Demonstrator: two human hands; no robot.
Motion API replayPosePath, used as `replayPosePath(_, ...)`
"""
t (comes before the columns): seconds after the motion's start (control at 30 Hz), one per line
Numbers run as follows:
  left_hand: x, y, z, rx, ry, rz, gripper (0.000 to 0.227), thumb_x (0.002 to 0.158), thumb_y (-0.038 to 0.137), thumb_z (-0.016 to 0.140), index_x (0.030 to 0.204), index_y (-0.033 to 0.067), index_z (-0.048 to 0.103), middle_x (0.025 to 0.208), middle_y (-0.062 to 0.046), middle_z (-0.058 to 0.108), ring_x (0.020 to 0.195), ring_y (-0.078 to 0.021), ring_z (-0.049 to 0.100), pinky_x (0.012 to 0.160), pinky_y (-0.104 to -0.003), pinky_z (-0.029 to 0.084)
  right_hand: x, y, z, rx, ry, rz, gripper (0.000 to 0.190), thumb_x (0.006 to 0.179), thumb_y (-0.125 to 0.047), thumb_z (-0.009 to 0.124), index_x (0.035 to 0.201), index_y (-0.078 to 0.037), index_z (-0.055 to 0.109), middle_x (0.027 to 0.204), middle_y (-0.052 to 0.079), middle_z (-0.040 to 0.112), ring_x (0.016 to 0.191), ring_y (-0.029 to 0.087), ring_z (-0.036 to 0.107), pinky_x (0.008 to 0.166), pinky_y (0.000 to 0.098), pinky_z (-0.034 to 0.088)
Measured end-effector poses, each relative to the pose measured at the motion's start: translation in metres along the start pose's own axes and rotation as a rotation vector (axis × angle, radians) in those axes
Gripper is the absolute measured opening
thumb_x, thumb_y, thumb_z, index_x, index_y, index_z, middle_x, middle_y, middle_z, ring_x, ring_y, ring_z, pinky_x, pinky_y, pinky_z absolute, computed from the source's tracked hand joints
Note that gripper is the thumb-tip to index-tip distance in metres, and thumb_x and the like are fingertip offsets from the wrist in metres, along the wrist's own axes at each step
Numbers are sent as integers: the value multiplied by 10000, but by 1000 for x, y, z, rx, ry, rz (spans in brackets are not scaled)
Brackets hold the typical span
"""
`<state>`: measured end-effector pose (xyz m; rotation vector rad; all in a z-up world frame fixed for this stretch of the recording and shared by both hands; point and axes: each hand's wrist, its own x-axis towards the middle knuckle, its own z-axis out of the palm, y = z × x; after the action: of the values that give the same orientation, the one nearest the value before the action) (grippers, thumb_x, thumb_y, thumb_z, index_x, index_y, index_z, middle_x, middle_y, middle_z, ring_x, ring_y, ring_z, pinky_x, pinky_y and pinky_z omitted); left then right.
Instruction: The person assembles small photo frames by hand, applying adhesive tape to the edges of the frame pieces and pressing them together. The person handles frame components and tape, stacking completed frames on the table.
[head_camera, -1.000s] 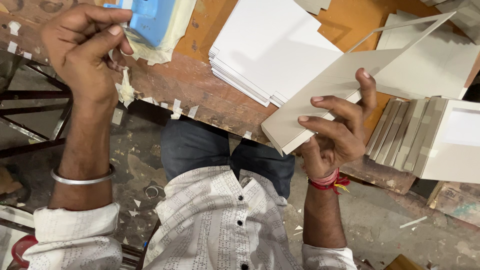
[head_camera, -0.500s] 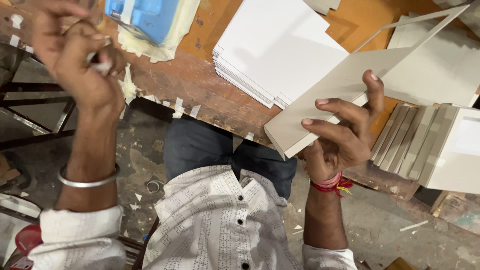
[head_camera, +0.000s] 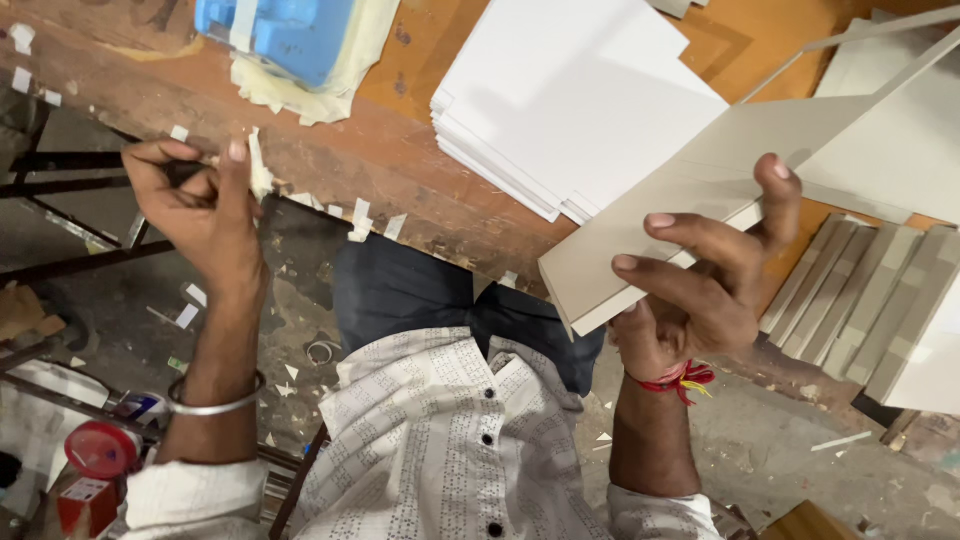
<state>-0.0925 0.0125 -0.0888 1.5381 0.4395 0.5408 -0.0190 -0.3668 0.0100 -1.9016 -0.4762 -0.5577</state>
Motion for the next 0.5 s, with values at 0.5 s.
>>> replayPosePath(0.5, 26, 13, -5, 117, 228, 336, 255, 1152, 98, 663, 1289, 36, 457, 847, -51, 565, 685, -133, 572, 594, -242, 502, -5, 3, -8, 39, 12, -14, 350, 873, -465, 744, 739, -142, 732, 1087, -10, 686, 1464, 316, 306, 1289, 624, 184)
